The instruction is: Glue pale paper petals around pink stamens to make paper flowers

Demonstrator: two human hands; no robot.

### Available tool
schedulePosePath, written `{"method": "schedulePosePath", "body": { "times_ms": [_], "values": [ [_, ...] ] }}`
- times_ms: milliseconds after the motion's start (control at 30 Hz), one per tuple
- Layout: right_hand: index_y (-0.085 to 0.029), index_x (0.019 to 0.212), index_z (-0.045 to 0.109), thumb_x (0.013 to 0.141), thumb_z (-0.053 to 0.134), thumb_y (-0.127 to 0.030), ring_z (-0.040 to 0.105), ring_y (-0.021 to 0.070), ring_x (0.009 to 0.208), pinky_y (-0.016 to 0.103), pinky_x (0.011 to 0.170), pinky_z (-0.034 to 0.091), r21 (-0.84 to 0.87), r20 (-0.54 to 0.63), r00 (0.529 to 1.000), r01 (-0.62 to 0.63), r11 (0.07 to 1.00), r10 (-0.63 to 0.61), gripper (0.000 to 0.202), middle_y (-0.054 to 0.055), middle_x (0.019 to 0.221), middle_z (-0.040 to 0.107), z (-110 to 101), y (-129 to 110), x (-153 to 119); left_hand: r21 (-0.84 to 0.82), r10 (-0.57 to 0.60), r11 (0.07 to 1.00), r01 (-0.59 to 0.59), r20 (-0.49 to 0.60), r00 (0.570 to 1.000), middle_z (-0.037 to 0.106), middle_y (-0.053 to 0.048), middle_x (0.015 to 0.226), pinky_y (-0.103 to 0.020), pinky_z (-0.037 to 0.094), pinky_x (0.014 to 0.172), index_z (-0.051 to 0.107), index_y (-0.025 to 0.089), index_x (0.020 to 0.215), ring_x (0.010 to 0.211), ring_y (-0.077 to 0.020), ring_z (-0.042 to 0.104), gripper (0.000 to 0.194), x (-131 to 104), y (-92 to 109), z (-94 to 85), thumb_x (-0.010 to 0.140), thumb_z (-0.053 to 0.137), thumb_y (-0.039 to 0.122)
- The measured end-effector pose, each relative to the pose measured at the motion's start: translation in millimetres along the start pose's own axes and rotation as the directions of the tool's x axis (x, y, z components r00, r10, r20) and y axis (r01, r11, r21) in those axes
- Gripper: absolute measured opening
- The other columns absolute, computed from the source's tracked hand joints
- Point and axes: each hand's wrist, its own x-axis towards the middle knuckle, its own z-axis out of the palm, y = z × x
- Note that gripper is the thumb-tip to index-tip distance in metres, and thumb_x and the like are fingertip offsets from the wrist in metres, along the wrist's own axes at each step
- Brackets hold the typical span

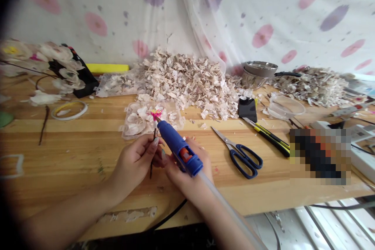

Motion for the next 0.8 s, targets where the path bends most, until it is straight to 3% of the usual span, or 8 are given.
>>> {"method": "schedulePosePath", "body": {
  "times_ms": [400, 700, 800],
  "values": [
    [-0.021, 0.063, 0.056, 0.071, 0.068, -0.028, 0.057, 0.0125, 0.053, 0.022, 0.050, 0.046, 0.074, -0.041, 0.994, -0.101, 0.992, 0.105, 0.017, -0.002, 0.060, 0.059, 3.9, -6.0, -2.6, 0.011, 0.007, 1.000, -0.007, 0.004, 1.000, 0.062, 0.003, 0.065, -0.021, 0.054, 0.054, 0.058, 0.018, 0.086, 0.054, -0.0115, 0.064, 0.028, 0.8, 0.6, 0.5, 0.092, 0.054, 0.045],
    [-0.021, 0.059, 0.047, 0.074, 0.066, -0.027, 0.048, 0.0104, 0.047, 0.022, 0.046, 0.041, 0.015, 0.016, 0.999, -0.028, 1.000, 0.028, 0.025, -0.004, 0.052, 0.051, 1.5, -2.0, 0.3, 0.007, 0.003, 1.000, -0.003, 0.009, 1.000, 0.061, 0.004, 0.064, -0.018, 0.054, 0.053, 0.057, 0.019, 0.090, 0.053, -0.0100, 0.065, 0.023, 0.4, 0.8, 1.0, 0.093, 0.053, 0.041],
    [-0.021, 0.060, 0.045, 0.074, 0.066, -0.029, 0.044, 0.0093, 0.046, 0.022, 0.044, 0.038, 0.010, 0.037, 0.998, -0.053, 0.999, 0.053, 0.027, -0.006, 0.051, 0.047, 1.7, -2.9, 0.6, 0.010, 0.006, 1.000, -0.006, 0.007, 1.000, 0.062, 0.003, 0.063, -0.019, 0.054, 0.053, 0.057, 0.018, 0.090, 0.053, -0.0106, 0.065, 0.025, 0.1, 1.4, 1.0, 0.093, 0.054, 0.043]
  ]
}}
